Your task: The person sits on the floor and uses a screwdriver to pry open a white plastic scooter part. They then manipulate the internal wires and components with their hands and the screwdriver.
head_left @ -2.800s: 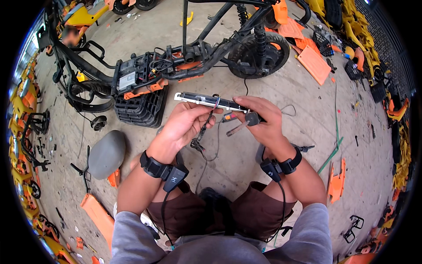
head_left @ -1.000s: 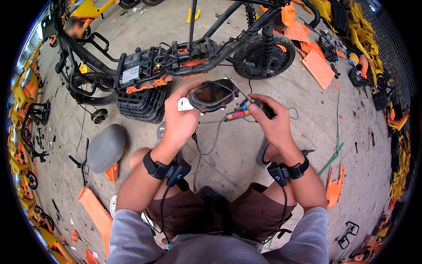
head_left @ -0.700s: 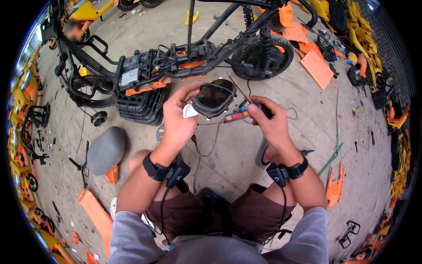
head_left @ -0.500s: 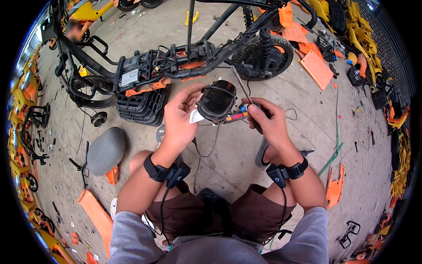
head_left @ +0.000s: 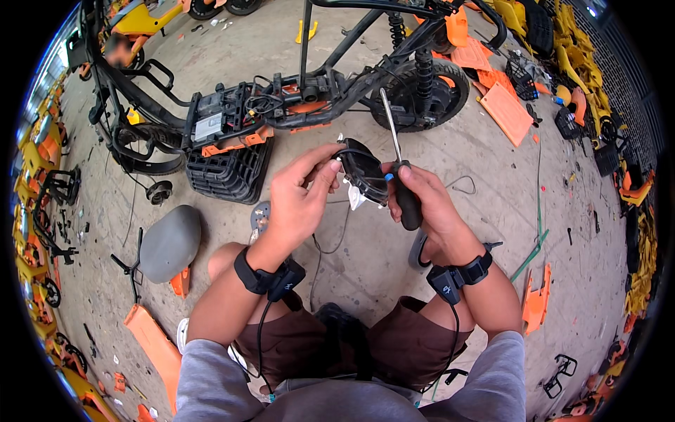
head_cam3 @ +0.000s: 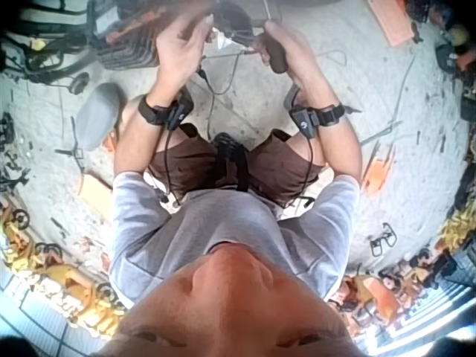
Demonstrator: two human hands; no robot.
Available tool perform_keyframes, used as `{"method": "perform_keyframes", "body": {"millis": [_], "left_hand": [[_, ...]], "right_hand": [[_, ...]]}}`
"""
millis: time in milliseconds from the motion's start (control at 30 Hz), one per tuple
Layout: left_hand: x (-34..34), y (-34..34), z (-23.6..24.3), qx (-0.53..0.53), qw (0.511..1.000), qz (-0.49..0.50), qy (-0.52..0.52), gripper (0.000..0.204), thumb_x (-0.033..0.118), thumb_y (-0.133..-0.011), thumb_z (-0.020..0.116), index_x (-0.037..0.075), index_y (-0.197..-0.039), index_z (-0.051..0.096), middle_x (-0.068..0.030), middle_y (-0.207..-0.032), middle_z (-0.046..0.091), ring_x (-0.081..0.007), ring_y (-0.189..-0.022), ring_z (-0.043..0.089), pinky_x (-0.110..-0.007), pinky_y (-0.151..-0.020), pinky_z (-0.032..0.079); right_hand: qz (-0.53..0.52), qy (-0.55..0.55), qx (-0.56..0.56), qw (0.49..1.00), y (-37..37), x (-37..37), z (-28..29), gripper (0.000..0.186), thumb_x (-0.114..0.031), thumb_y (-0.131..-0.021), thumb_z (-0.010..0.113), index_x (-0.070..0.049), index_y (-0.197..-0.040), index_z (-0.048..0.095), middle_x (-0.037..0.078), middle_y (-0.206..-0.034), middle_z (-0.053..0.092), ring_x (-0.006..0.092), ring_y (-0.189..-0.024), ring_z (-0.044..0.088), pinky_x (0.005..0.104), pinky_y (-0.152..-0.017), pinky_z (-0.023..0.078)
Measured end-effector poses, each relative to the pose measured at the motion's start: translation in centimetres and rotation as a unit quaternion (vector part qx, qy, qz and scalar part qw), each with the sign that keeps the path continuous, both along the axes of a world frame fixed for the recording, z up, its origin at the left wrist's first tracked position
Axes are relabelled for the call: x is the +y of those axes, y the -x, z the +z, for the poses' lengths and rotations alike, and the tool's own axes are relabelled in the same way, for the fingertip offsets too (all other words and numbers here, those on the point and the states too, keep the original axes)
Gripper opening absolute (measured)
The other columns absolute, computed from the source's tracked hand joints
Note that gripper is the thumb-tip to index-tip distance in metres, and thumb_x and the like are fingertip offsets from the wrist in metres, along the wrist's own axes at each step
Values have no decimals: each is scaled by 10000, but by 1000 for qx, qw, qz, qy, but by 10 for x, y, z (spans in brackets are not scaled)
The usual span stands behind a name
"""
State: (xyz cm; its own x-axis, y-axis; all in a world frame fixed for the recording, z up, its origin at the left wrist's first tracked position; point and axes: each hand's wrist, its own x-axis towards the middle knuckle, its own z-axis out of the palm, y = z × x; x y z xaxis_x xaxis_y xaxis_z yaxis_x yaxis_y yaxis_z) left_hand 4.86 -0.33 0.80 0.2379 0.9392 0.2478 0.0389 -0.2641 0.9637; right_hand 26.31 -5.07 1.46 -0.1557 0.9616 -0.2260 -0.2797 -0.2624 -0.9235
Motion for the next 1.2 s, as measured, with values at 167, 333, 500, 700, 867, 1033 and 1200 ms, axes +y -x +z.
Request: {"method": "perform_keyframes", "body": {"millis": [167,333,500,700,867,1033,1200], "left_hand": [[0,2,0,5,1000,-2,-23,231,46,-958,596,-17,-1173,651,-35,-900,649,-64,-699,574,-212,-616,496],[0,1,1,6,1000,-6,-27,229,32,-951,599,-12,-1168,656,-22,-877,640,-61,-686,573,-207,-609,487],[-1,-2,3,22,998,15,-61,223,9,-927,613,0,-1141,674,-36,-895,654,-53,-712,576,-200,-630,470],[-2,-5,4,21,997,32,-64,212,-33,-923,588,-33,-1114,679,-34,-817,609,-61,-667,536,-206,-593,433],[-3,-8,7,48,994,41,-92,209,-37,-920,585,-48,-1108,675,-37,-806,601,-66,-648,522,-209,-584,421],[-3,-9,2,29,996,49,-74,202,-22,-931,592,-59,-1118,658,-49,-840,642,-63,-675,547,-203,-603,442],[0,-6,-7,-72,997,29,17,159,13,-938,622,-69,-1074,636,-67,-887,686,-58,-718,582,-198,-633,472]], "right_hand": [[9,17,13,1000,2,1,-1,481,-374,-957,605,13,-1240,575,88,-868,653,90,-631,565,233,-559,468],[-18,27,20,999,6,0,-3,453,-299,-920,677,9,-1235,570,47,-829,620,90,-625,565,235,-543,465],[-33,7,-4,999,5,1,-4,483,-194,-850,759,-6,-1247,557,1,-789,596,85,-600,562,236,-524,462],[-14,15,8,1000,4,4,-8,470,-189,-857,752,-34,-1255,557,9,-824,599,79,-609,562,232,-537,471],[5,31,27,999,2,4,-9,478,-197,-866,742,-30,-1267,544,9,-784,588,89,-600,557,239,-538,456],[15,24,28,999,1,3,-9,490,-205,-866,745,-31,-1274,535,13,-758,585,91,-585,552,240,-532,439],[1,24,46,999,1,5,-12,528,-250,-836,778,-27,-1260,555,8,-676,569,97,-558,548,245,-524,441]]}}
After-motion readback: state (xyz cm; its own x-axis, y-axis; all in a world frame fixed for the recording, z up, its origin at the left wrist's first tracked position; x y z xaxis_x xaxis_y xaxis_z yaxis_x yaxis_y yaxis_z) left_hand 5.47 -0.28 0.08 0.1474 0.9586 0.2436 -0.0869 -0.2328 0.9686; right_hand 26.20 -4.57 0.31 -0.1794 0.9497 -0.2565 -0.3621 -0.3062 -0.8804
